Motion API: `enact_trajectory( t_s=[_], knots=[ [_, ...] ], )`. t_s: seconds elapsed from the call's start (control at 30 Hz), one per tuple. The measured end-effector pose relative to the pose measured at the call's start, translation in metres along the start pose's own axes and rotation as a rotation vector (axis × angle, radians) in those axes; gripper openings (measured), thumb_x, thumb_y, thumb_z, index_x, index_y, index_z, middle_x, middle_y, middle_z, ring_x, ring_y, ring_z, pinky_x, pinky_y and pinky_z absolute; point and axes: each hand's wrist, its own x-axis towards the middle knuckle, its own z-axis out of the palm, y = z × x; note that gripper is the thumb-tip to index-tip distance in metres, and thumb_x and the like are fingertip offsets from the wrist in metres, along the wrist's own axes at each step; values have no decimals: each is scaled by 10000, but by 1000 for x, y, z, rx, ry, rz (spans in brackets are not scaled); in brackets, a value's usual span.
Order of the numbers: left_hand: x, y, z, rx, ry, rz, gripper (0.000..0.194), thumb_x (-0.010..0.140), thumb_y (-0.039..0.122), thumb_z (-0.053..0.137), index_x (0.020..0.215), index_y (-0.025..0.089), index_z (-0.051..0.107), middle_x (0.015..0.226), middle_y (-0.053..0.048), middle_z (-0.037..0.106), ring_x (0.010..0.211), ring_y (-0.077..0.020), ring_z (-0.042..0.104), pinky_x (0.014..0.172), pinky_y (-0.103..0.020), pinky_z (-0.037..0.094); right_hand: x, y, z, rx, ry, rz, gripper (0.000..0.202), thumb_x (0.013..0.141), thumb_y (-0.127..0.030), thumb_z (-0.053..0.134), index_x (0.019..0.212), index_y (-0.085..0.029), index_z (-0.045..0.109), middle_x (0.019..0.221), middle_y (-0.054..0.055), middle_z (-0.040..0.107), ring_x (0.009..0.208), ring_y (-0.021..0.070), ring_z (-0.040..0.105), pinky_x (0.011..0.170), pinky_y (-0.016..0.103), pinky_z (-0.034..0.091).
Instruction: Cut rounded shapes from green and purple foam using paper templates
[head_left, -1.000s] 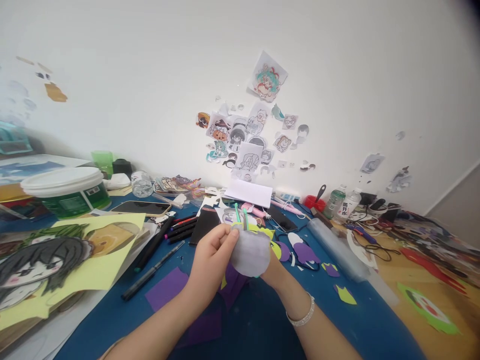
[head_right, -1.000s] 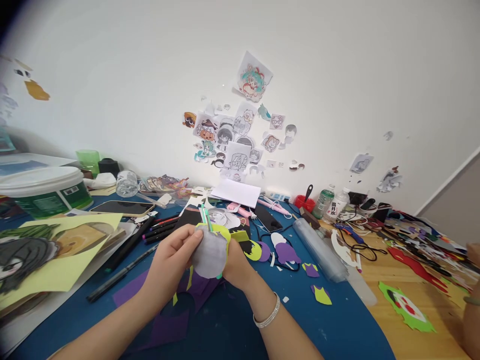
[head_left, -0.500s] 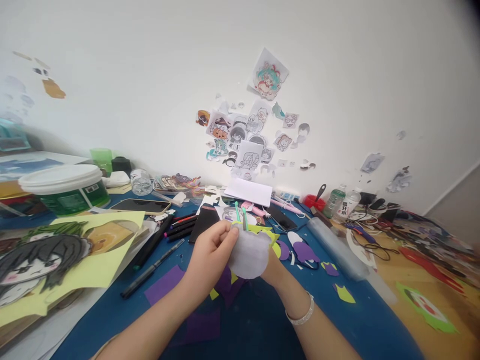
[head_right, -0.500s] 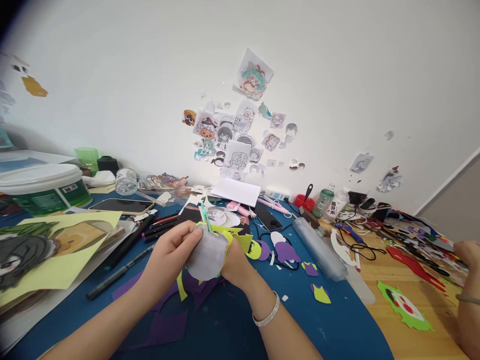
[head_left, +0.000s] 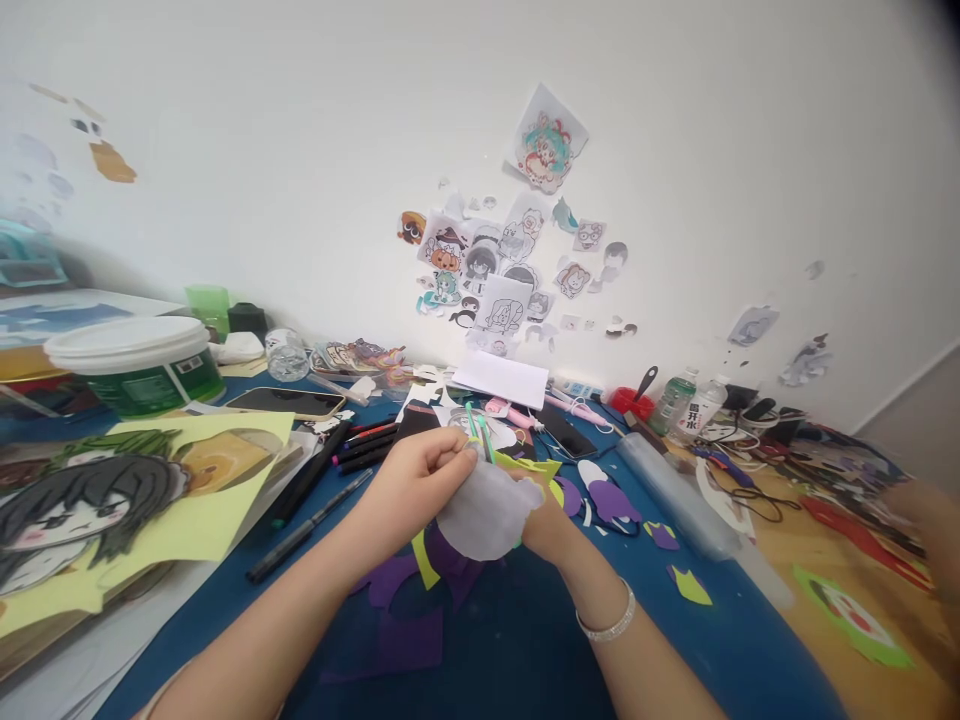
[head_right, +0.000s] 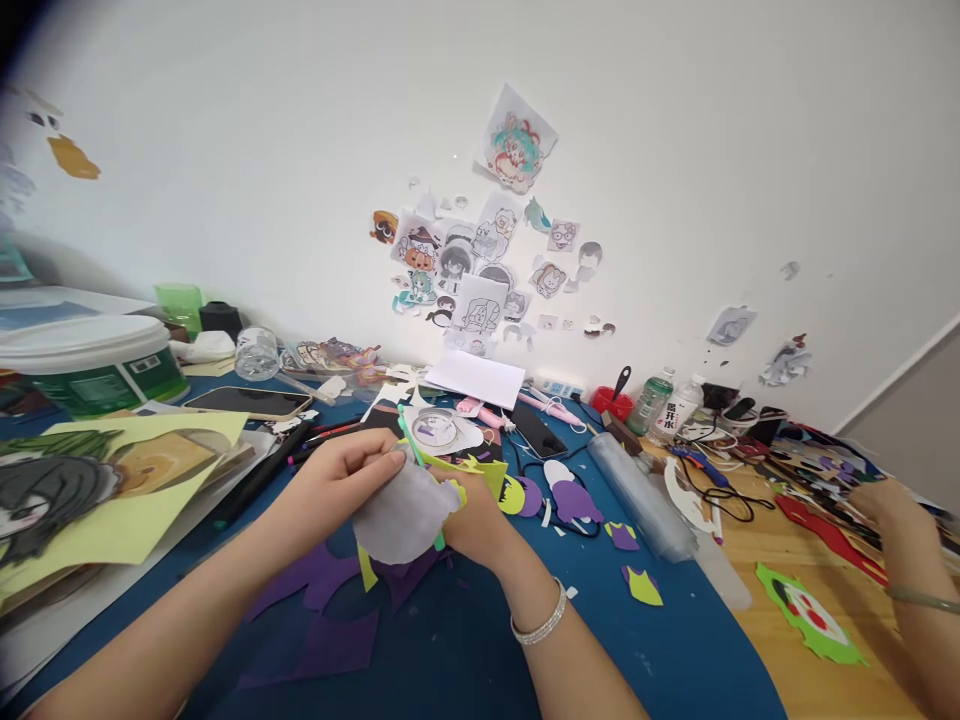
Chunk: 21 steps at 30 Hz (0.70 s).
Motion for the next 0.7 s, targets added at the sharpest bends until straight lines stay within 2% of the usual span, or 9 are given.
enact_trajectory(
  t_s=[0.13, 0.37, 0.7],
  knots=[
    [-1, 3, -2, 18, -21, -2, 308, 753, 358, 444, 513, 192, 346, 504, 50, 315, 464, -93, 324, 424, -204, 234, -1, 0, -1, -22, -35, -42, 107, 719, -267, 578, 690, -183, 636, 661, 13, 580, 622, 145, 495, 603, 252, 413],
    [-1, 1, 0, -15, -4, 27, 305, 758, 348, 450, 516, 192, 350, 504, 49, 316, 467, -92, 334, 420, -201, 251, -3, 3, -2, -93, 66, 24, 107, 740, -253, 526, 688, -191, 596, 664, 15, 566, 589, 141, 480, 587, 259, 424],
    [-1, -1, -2, 18, -53, 21, 301, 772, 353, 440, 529, 191, 368, 507, 45, 342, 463, -97, 353, 420, -204, 240, -2, -2, -1, -83, -9, 4, 77, 673, -184, 516, 604, -177, 550, 589, -3, 513, 592, 138, 460, 559, 255, 398]
  ],
)
